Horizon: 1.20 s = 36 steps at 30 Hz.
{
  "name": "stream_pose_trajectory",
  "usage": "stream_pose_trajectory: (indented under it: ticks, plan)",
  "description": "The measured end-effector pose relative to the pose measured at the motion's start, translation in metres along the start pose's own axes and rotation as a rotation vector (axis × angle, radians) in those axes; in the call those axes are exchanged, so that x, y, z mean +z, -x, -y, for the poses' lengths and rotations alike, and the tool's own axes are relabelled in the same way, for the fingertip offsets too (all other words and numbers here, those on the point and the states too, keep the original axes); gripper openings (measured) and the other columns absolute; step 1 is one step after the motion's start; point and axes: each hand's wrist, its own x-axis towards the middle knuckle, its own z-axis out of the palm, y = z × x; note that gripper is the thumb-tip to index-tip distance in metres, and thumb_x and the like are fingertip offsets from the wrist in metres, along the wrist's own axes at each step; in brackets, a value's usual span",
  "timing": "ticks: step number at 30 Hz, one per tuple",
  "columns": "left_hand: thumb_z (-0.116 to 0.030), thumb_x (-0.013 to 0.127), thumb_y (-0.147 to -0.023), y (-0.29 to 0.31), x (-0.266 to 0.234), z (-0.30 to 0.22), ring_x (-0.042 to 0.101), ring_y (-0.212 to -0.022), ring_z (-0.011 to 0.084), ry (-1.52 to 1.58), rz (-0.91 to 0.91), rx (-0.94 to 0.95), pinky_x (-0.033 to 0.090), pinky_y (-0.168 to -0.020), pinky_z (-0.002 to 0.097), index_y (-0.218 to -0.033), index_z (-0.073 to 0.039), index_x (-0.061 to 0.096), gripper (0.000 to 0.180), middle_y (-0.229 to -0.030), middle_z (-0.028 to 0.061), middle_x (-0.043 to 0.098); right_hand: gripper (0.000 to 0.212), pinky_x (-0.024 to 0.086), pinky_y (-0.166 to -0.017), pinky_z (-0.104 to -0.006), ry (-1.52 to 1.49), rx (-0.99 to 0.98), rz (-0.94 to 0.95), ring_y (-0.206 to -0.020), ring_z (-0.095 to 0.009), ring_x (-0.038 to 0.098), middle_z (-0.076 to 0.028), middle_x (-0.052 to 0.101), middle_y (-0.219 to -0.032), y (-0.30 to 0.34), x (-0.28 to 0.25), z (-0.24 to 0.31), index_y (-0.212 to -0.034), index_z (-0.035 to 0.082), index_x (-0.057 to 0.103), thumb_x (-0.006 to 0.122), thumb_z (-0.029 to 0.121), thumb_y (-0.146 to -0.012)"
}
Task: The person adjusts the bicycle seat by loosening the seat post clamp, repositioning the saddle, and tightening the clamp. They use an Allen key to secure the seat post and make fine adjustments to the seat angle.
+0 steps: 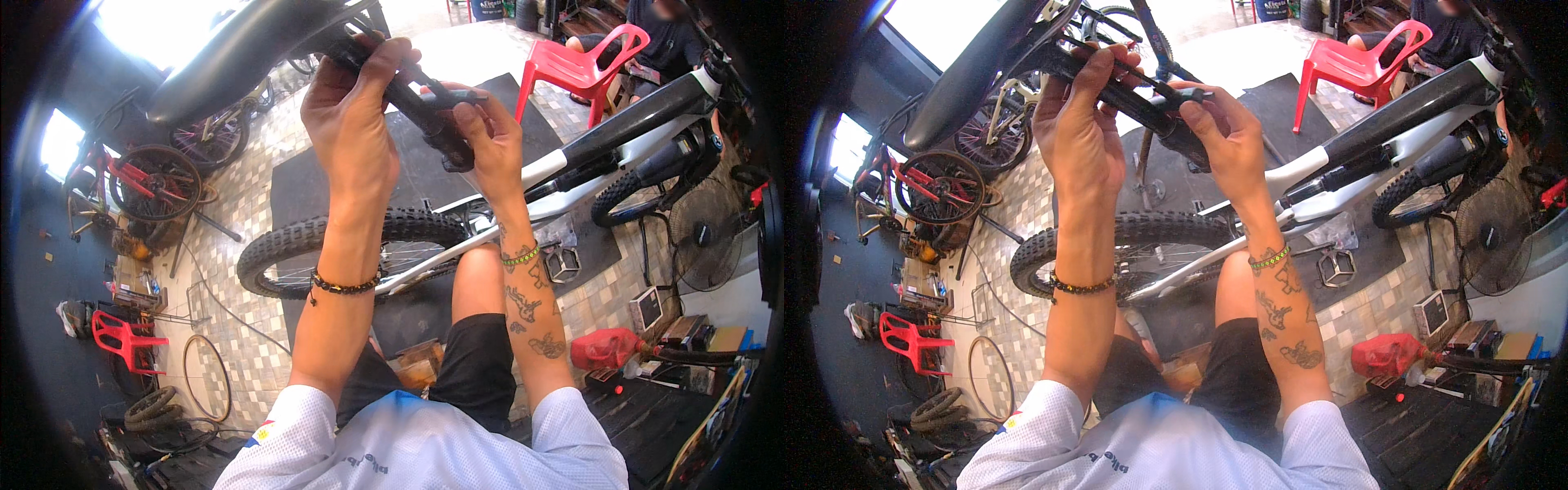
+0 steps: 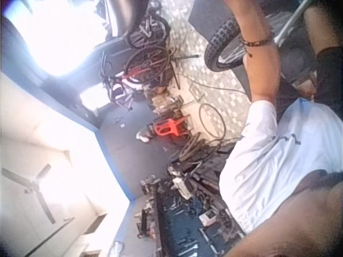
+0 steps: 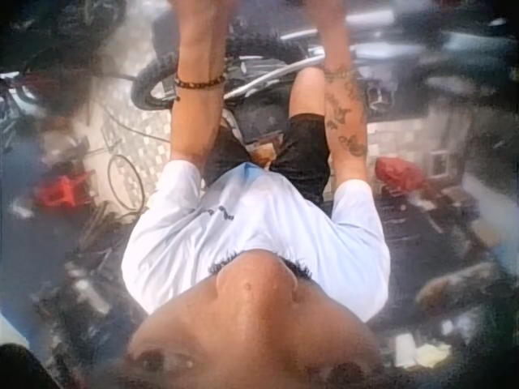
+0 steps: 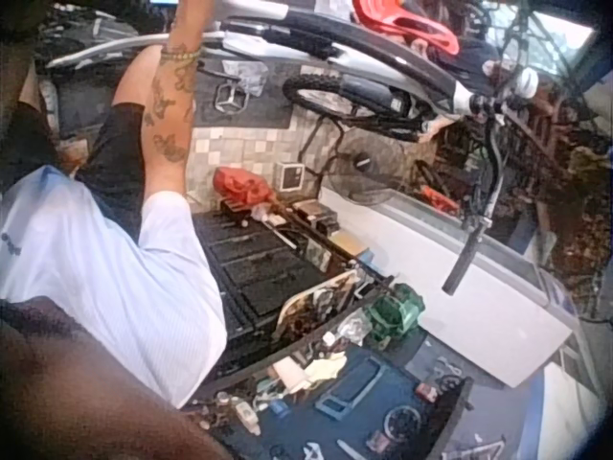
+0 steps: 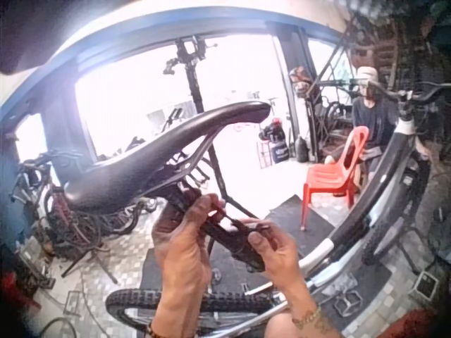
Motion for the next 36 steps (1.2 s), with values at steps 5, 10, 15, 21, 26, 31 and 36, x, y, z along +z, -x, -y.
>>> stream_pose_trajectory:
  ticks: [5,10,15,21,26,31,36]
  plan:
    - [-0.002,0.078,-0.093,0.0,-0.002,-0.003,0.076,-0.087,0.0198,-0.035,-0.006,-0.019,0.06,-0.083,0.0303,-0.108,0.002,0.072,0.017,-0.097,0.0107,0.076,0.037,0.058,-0.087,-0.0245,0.035,0.02,-0.044,-0.1,-0.01,0.071,-0.007,0.076,-0.112,0.002,0.004,-0.001,-0.134,0.001,0.068,0.074,0.021,-0.103]
    - [-0.002,0.077,-0.094,0.0,-0.005,-0.004,0.076,-0.087,0.0198,-0.008,-0.007,-0.034,0.061,-0.083,0.0308,-0.108,0.003,0.072,0.016,-0.097,0.0099,0.076,0.037,0.059,-0.091,-0.0262,0.045,0.07,-0.036,-0.107,-0.013,0.071,-0.009,0.076,-0.12,0.006,0.001,0.002,-0.135,0.0,0.068,0.076,0.009,-0.1]
    - [-0.003,0.077,-0.094,0.001,-0.004,0.0,0.076,-0.087,0.0196,0.02,0.012,-0.014,0.062,-0.082,0.0314,-0.11,0.002,0.072,0.018,-0.099,0.0097,0.076,0.044,0.059,-0.102,-0.0338,0.113,-0.227,-0.071,-0.121,-0.023,0.07,-0.015,0.07,-0.136,0.01,0.008,-0.005,-0.14,-0.001,0.064,0.076,0.001,-0.097]
    - [-0.001,0.077,-0.094,0.0,-0.004,0.003,0.076,-0.09,0.0198,0.072,0.038,0.016,0.062,-0.084,0.0317,-0.114,0.001,0.071,0.02,-0.101,0.0102,0.076,0.044,0.06,-0.095,-0.0287,0.197,-0.262,-0.123,-0.113,-0.018,0.072,-0.012,0.073,-0.127,0.012,0.012,-0.002,-0.137,0.0,0.067,0.079,0.005,-0.095]
    - [0.001,0.076,-0.094,-0.003,-0.005,0.001,0.076,-0.09,0.0198,0.042,0.038,0.053,0.062,-0.085,0.032,-0.112,0.001,0.072,0.018,-0.099,0.01,0.076,0.037,0.061,-0.084,-0.027,-0.005,0.043,-0.108,-0.101,-0.013,0.074,-0.009,0.078,-0.112,-0.001,0.012,0.008,-0.134,0.002,0.07,0.078,0.013,-0.099]
    - [0.001,0.075,-0.095,-0.002,-0.009,0.001,0.076,-0.089,0.0194,-0.011,0.055,0.008,0.062,-0.085,0.0322,-0.11,0.001,0.073,0.016,-0.099,0.01,0.077,0.037,0.061,-0.087,-0.0271,0.041,0.076,-0.08,-0.101,-0.013,0.074,-0.011,0.078,-0.113,0.01,0.004,0.003,-0.134,0.001,0.069,0.077,0.01,-0.099]
    - [0.0,0.075,-0.095,-0.003,-0.009,0.002,0.076,-0.089,0.02,-0.013,0.066,0.006,0.063,-0.084,0.0331,-0.11,0.002,0.073,0.015,-0.1,0.0111,0.077,0.044,0.062,-0.098,-0.0329,0.089,-0.145,-0.102,-0.115,-0.023,0.073,-0.017,0.072,-0.131,0.011,0.007,-0.01,-0.137,-0.002,0.066,0.079,0.001,-0.094]
